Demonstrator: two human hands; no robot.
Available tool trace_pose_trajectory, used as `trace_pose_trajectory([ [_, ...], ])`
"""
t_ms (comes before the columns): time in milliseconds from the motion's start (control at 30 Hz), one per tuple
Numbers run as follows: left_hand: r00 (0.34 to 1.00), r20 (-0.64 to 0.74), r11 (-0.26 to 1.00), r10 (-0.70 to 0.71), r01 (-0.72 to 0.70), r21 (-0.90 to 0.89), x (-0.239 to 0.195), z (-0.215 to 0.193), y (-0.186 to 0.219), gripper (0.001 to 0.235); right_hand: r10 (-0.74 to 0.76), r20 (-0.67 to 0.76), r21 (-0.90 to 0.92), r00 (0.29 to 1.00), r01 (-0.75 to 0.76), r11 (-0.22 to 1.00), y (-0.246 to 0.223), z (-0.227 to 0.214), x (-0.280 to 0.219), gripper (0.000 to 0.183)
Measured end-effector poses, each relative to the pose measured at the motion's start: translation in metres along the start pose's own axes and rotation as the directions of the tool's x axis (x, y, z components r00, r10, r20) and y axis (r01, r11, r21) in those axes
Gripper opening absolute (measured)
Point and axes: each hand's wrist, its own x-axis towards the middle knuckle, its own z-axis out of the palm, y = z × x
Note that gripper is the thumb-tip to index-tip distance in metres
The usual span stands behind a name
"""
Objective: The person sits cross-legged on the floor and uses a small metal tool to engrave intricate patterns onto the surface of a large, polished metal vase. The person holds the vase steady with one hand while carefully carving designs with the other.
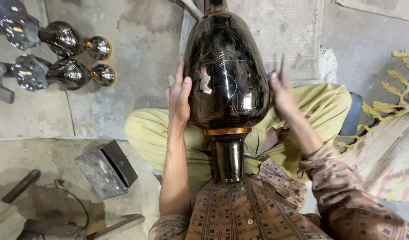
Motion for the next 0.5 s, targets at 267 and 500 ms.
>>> trace_pose_trajectory([
  [267, 0.998, 0.003, 0.931, -0.055, 0.053, -0.362, -0.003, -0.001, -0.048, 0.084, -0.21, -0.036, -0.387, 0.977, 0.18, 0.904, -0.045, 0.018, -0.043, 0.044],
  [500, 0.97, 0.112, 0.547, -0.215, 0.214, -0.809, 0.003, 0.018, -0.091, 0.069, -0.35, 0.166, -0.619, 0.922, 0.373, 0.691, -0.098, 0.008, -0.083, 0.035],
])
